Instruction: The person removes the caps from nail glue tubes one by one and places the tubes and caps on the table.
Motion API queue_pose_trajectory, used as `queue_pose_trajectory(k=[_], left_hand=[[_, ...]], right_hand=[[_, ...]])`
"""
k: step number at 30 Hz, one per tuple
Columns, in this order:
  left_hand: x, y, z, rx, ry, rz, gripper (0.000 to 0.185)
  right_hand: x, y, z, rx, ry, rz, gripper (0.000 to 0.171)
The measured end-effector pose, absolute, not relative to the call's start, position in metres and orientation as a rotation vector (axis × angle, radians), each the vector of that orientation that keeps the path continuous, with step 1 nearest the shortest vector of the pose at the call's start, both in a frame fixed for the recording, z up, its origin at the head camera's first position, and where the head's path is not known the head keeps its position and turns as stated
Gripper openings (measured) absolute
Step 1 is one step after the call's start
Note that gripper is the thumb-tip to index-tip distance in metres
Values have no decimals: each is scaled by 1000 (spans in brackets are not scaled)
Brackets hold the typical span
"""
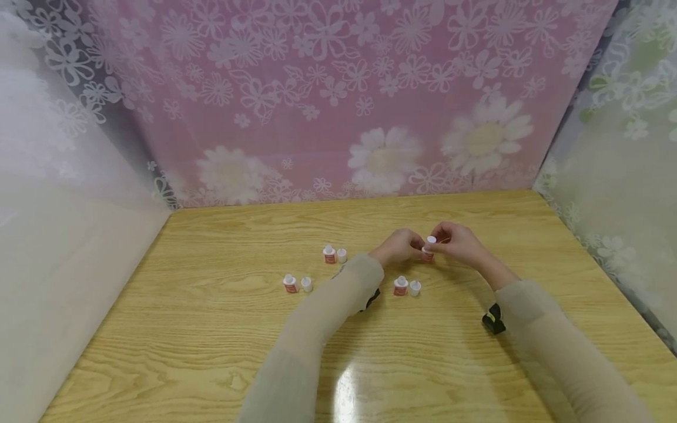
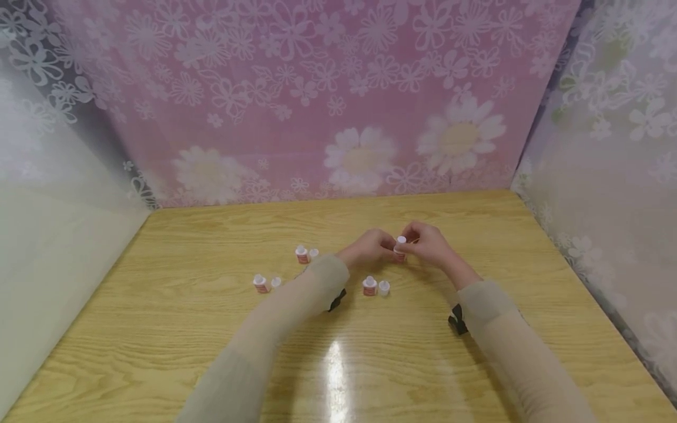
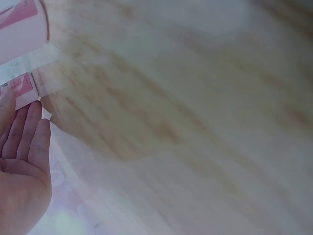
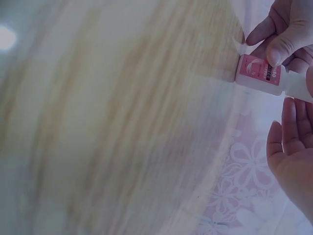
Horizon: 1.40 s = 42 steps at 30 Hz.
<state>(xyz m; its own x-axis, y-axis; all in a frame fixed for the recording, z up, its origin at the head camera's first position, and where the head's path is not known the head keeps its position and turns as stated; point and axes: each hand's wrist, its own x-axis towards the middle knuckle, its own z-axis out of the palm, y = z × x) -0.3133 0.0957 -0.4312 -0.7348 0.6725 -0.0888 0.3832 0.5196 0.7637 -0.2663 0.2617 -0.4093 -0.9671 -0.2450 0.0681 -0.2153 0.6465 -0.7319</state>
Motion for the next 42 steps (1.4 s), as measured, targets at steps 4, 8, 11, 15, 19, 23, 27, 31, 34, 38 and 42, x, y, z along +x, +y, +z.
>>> queue_pose_trajectory(k=[4, 8, 11, 15, 19, 23, 27, 31, 34, 38, 42], left_hand=[[-312, 96, -430, 873, 2389, 1070, 10], [-314, 96, -432, 882, 2383, 1077, 11], [-315, 97, -434, 879, 2374, 1083, 12], [-315, 96, -435, 880, 2388, 1064, 10], [-315, 96, -435, 885, 2415, 1041, 10], [-315, 97, -435, 878, 2413, 1039, 10], [-315, 97, -434, 865, 2408, 1047, 10], [-315, 96, -434, 874, 2424, 1037, 11], [-315, 96, -434, 881, 2431, 1028, 11], [-315, 96, -433, 886, 2430, 1025, 10], [-314, 96, -433, 891, 2430, 1028, 9]], right_hand=[[-266, 262, -409, -437, 2793, -1261, 25], [-267, 263, -408, -505, 2749, -1288, 25], [-267, 264, -407, -541, 2720, -1292, 24], [-267, 264, -405, -505, 2718, -1299, 32], [-266, 264, -405, -398, 2758, -1288, 40], [-266, 265, -405, -363, 2767, -1260, 35], [-267, 265, -407, -411, 2768, -1256, 30], [-267, 264, -407, -470, 2772, -1259, 26], [-267, 264, -406, -502, 2754, -1263, 24], [-268, 264, -406, -544, 2724, -1269, 21], [-269, 265, -406, -587, 2706, -1278, 20]])
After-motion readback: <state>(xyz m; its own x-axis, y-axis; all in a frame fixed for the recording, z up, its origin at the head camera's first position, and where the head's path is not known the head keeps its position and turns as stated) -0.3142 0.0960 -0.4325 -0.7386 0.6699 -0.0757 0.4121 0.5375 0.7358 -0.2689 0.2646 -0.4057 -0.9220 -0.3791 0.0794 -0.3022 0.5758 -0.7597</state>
